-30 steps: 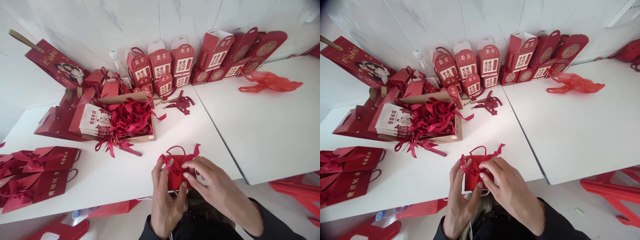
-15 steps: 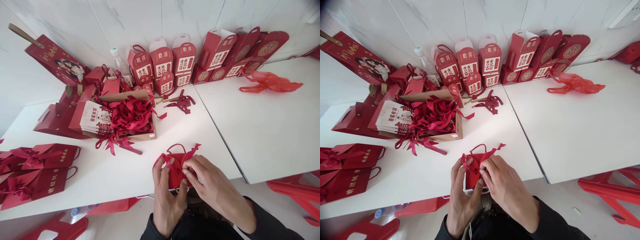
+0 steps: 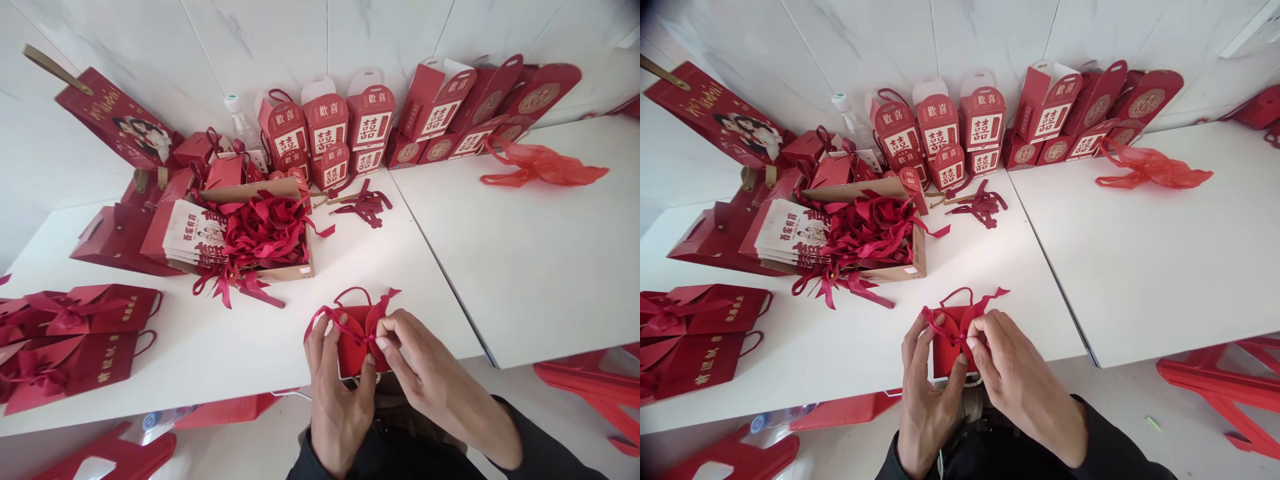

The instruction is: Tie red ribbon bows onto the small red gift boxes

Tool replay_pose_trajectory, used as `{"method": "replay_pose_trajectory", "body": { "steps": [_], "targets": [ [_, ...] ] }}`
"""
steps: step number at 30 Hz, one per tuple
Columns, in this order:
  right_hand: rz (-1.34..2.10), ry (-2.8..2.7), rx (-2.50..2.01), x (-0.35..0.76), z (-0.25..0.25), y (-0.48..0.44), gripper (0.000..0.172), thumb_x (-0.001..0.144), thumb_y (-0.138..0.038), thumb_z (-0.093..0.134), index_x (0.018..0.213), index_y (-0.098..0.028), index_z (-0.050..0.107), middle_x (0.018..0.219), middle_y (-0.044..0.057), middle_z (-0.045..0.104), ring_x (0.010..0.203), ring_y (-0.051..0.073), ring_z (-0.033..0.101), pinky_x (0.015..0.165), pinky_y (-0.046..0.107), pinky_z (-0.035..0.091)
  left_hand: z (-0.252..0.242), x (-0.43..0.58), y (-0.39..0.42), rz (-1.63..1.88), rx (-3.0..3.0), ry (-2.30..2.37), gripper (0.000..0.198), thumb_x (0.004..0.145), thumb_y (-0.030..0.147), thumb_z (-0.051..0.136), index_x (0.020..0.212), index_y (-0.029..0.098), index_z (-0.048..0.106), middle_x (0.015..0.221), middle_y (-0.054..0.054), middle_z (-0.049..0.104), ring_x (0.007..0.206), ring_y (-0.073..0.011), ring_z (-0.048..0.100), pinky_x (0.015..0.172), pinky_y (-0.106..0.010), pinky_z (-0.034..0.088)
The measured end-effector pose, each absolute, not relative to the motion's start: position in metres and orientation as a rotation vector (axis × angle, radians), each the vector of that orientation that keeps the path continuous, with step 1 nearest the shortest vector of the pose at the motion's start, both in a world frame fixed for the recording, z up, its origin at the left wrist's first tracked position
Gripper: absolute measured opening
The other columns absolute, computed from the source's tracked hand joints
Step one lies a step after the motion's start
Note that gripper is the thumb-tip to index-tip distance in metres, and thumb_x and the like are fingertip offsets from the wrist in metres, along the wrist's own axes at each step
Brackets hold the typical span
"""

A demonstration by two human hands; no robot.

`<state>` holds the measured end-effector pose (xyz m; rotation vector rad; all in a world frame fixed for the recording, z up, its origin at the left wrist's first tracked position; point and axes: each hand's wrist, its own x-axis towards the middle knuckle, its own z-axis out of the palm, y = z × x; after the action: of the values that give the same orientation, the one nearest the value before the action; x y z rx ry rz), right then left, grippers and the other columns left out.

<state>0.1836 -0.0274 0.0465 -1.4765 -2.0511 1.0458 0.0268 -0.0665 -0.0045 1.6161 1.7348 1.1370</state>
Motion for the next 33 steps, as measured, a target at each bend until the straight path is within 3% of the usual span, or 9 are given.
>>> {"method": "replay_pose_trajectory", "body": {
  "steps": [4,11,16,22,33],
  "targets": [
    [1.004,-2.042,-1.426,0.1838,0.044,-0.0249,0.005,0.11,-0.029,0.043,0.111,-0.028,0.047,0.1,0.002,0.056,0.09,0.02,0.06,0.079,0.038,0.051,-0.0074,0.0279,-0.0666,1.175,1.607,1.716,0.048,0.093,0.019,0.065,0.139,0.026,0.05,0.152,-0.016,0.045,0.144,-0.0328,0.045,0.113,-0.057,0.047],
    [1.024,-2.038,-1.454,0.1828,0.0446,-0.0226,0.014,0.111,-0.026,0.037,0.099,-0.026,0.045,0.094,0.001,0.053,0.081,0.019,0.058,0.074,0.038,0.051,-0.0119,0.0293,-0.0687,1.222,1.56,1.671,0.053,0.094,0.017,0.064,0.142,0.028,0.047,0.153,-0.016,0.044,0.147,-0.033,0.042,0.112,-0.058,0.048],
    [0.98,-2.078,-1.402,0.1832,0.0432,-0.023,0.009,0.11,-0.027,0.043,0.116,-0.029,0.05,0.103,0.004,0.057,0.093,0.022,0.062,0.081,0.04,0.053,-0.0127,0.0286,-0.0694,1.24,1.549,1.663,0.056,0.093,0.018,0.066,0.144,0.03,0.047,0.154,-0.015,0.043,0.146,-0.0334,0.044,0.112,-0.058,0.048],
    [1.05,-2.012,-1.449,0.1825,0.0452,-0.0233,0.015,0.111,-0.029,0.039,0.1,-0.026,0.049,0.095,0.002,0.055,0.081,0.019,0.06,0.074,0.037,0.052,-0.0128,0.0284,-0.0695,1.254,1.531,1.652,0.058,0.093,0.017,0.066,0.145,0.032,0.046,0.154,-0.014,0.043,0.147,-0.0332,0.042,0.11,-0.057,0.05],
    [1.081,-1.895,-1.451,0.1883,0.0364,-0.0268,0.015,0.11,-0.035,0.044,0.1,-0.027,0.052,0.094,0.003,0.059,0.084,0.02,0.06,0.075,0.036,0.053,-0.0091,0.0298,-0.0681,1.233,1.533,1.7,0.058,0.092,0.021,0.067,0.145,0.032,0.047,0.153,-0.013,0.045,0.146,-0.0334,0.043,0.113,-0.059,0.046]
  ]
}}
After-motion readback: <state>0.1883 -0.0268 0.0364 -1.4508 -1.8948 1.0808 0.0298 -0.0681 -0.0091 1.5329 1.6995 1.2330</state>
